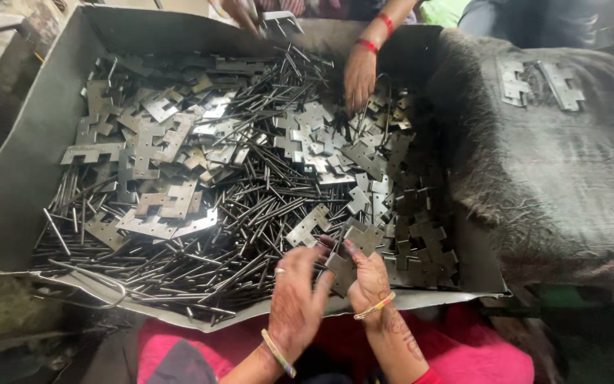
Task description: The person picks metal hinge plates and pins from a large bin and assembles them by hand. They insert the pins into the hinge plates and place the assembled units onto a nearby surface. Other workers are also seen performing similar assembly tasks.
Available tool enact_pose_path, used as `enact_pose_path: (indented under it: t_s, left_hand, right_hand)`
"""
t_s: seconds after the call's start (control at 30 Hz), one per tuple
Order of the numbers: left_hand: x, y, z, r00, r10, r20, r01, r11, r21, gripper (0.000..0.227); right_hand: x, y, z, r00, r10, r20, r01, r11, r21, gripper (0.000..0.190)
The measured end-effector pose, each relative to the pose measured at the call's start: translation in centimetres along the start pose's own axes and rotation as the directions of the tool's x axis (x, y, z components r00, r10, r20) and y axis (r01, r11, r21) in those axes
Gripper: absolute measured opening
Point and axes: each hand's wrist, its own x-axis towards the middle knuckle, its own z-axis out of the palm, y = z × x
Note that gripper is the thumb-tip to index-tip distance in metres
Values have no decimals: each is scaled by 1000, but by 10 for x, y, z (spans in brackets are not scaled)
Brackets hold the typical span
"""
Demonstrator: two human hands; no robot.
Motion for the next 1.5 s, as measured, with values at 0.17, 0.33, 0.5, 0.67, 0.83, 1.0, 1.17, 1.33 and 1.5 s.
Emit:
enact_pose_path:
  t_s: [0.17, 0.33, 0.5, 0.67, 0.83, 1.0, 1.17, 1.33, 1.5]
  left_hand:
    - [4, 3, 11, 979, -197, -57, 190, 975, -118, 46]
    - [28, 12, 9, 996, 84, 37, -92, 933, 348, 36]
    - [62, 21, 2, 926, 192, 324, -341, 793, 505, 22]
    - [80, 26, -6, 858, 32, 513, -321, 812, 487, 21]
    - [82, 22, -2, 888, 228, 398, -423, 745, 515, 32]
    - [91, 17, -2, 869, 146, 474, -419, 727, 544, 24]
    - [78, 5, -10, 916, 170, 362, -346, 791, 505, 35]
    - [17, -13, 4, 984, -172, 52, 176, 980, -89, 49]
    - [-17, -16, 16, 866, -467, 182, 501, 795, -342, 45]
  right_hand:
    - [1, 4, -10, 989, 148, 26, -150, 980, 134, 38]
    - [-6, 8, -19, 969, 209, 131, -237, 937, 256, 46]
    - [-11, 13, -20, 970, 182, -159, -174, 983, 66, 50]
    - [-4, 8, -18, 944, 189, -271, -193, 981, 13, 51]
    - [1, 10, -15, 939, 189, -286, -192, 981, 18, 50]
    - [9, 13, -21, 969, 147, -200, -142, 989, 39, 49]
    - [8, 16, -17, 983, 154, -104, -144, 985, 95, 39]
    - [-2, 25, -12, 992, 92, -85, -90, 996, 22, 34]
    - [-2, 33, 5, 1000, 6, 14, -7, 997, 73, 29]
